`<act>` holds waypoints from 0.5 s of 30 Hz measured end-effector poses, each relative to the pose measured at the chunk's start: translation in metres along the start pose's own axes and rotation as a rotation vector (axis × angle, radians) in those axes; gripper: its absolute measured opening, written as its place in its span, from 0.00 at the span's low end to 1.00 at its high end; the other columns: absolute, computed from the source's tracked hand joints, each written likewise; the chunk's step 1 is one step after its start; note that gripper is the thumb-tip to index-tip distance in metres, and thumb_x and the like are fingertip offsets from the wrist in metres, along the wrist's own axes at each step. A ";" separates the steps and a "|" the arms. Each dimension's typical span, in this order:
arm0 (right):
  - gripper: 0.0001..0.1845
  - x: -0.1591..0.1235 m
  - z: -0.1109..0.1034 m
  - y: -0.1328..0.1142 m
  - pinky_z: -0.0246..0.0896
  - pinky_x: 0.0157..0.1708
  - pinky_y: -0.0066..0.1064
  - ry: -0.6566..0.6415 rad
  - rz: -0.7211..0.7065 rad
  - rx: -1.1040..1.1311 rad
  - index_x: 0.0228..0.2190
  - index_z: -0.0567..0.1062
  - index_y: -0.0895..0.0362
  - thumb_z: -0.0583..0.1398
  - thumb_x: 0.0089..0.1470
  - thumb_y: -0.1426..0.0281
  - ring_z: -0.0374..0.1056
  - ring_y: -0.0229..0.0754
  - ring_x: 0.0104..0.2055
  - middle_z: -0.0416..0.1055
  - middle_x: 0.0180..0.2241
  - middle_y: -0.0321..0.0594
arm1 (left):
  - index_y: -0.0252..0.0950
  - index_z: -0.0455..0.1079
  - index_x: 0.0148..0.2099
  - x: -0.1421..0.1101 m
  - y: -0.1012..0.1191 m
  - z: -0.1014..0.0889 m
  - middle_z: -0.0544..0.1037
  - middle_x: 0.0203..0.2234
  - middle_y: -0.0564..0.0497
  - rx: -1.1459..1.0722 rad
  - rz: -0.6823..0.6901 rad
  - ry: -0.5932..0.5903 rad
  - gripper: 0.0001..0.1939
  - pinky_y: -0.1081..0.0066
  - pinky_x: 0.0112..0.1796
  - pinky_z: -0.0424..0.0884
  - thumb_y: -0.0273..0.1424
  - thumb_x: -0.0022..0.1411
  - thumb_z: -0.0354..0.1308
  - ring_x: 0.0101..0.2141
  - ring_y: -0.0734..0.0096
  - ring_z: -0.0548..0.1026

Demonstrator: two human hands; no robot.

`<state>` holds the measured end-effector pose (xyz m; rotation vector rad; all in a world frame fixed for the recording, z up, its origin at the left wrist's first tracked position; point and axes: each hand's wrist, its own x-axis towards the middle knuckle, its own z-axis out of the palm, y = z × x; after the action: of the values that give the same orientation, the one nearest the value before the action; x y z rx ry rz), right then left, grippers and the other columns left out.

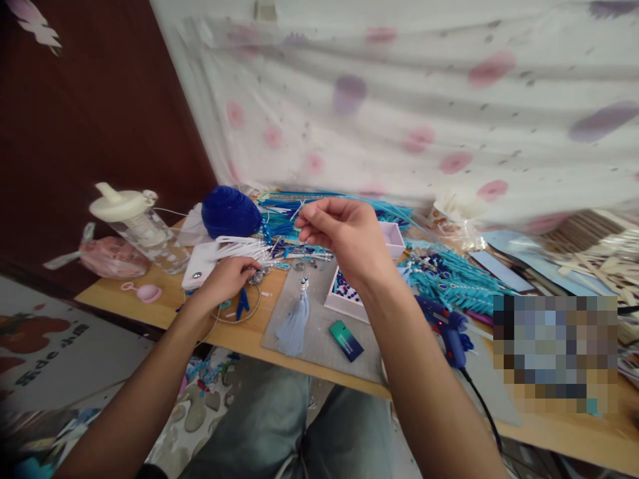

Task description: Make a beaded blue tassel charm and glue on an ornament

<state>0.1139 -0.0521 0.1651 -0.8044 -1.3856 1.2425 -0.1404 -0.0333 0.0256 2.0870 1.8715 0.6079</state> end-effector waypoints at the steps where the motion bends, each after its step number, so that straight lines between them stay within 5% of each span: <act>1: 0.15 0.000 0.000 0.000 0.67 0.27 0.26 0.003 -0.001 0.005 0.24 0.79 0.57 0.75 0.43 0.60 0.69 0.33 0.25 0.76 0.27 0.38 | 0.38 0.80 0.44 -0.001 0.001 0.000 0.84 0.42 0.45 0.008 0.001 -0.002 0.13 0.62 0.48 0.71 0.26 0.63 0.54 0.45 0.56 0.79; 12: 0.14 0.002 -0.012 -0.005 0.66 0.26 0.26 0.040 -0.012 0.004 0.24 0.79 0.57 0.74 0.44 0.62 0.68 0.33 0.25 0.76 0.27 0.39 | 0.36 0.79 0.43 -0.003 0.037 0.021 0.82 0.41 0.46 -0.029 0.183 -0.028 0.11 0.65 0.48 0.70 0.23 0.64 0.55 0.44 0.60 0.77; 15: 0.14 0.006 -0.018 -0.007 0.67 0.27 0.27 0.077 -0.025 -0.007 0.25 0.79 0.57 0.74 0.45 0.62 0.69 0.34 0.26 0.77 0.28 0.39 | 0.36 0.79 0.45 -0.004 0.042 0.022 0.80 0.41 0.43 0.103 0.241 0.075 0.11 0.61 0.49 0.69 0.27 0.67 0.55 0.46 0.56 0.74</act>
<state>0.1312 -0.0438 0.1715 -0.8291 -1.3351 1.1761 -0.0930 -0.0409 0.0253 2.4109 1.7361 0.6655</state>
